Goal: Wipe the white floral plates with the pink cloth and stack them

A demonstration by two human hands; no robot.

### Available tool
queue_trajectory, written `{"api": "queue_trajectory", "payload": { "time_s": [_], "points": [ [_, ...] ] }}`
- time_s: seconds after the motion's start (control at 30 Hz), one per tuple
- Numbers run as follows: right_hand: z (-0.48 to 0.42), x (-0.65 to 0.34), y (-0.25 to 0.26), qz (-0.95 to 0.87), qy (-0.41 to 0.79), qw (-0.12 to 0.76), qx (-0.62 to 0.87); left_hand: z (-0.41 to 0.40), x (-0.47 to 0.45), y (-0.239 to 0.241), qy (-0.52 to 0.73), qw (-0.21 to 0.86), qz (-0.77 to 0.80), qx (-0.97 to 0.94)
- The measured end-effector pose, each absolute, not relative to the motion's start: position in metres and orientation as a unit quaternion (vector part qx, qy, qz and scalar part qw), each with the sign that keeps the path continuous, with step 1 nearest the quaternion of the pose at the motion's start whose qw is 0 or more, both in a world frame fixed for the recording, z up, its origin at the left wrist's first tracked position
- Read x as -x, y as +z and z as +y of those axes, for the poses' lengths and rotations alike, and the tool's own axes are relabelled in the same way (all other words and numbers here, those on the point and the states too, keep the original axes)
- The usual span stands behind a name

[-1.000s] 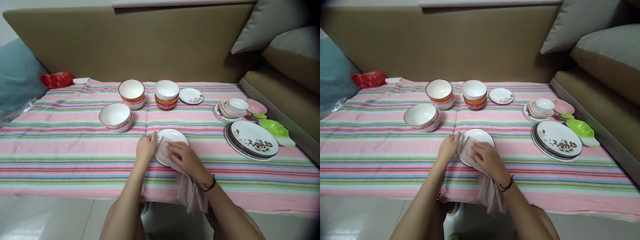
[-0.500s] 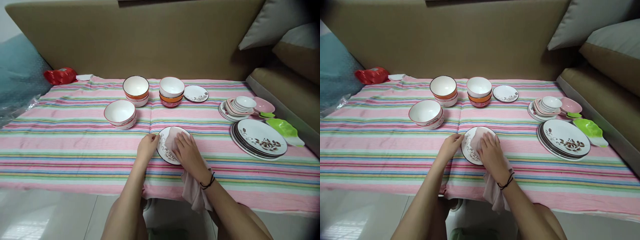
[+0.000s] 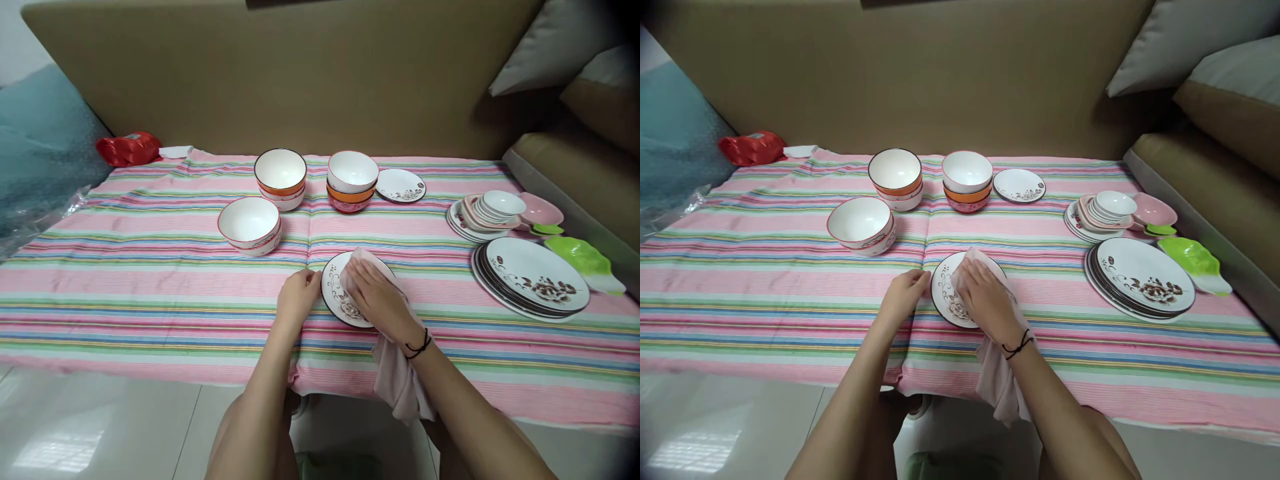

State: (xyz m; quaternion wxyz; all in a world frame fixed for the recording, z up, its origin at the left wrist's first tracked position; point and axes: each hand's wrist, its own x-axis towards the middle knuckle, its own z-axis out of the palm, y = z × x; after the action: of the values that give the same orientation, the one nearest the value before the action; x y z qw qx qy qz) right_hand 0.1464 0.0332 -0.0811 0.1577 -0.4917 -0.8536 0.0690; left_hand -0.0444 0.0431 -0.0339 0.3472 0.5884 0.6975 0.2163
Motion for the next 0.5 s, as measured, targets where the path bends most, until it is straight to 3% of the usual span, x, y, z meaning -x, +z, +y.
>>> {"api": "queue_trajectory", "payload": {
  "time_s": [0.17,0.37,0.5],
  "points": [
    [0.019,-0.151,-0.093,-0.825,0.036,0.154,0.543,0.047,0.048,-0.034,0.187,0.305,0.729,-0.583],
    [0.025,-0.134,-0.084,-0.88,0.068,0.114,0.456,0.05,0.039,-0.034,0.139,0.253,0.743,-0.603],
    [0.034,-0.132,-0.085,-0.842,0.054,0.124,0.522,0.046,0.033,-0.034,0.103,0.234,0.745,-0.616]
  ]
}}
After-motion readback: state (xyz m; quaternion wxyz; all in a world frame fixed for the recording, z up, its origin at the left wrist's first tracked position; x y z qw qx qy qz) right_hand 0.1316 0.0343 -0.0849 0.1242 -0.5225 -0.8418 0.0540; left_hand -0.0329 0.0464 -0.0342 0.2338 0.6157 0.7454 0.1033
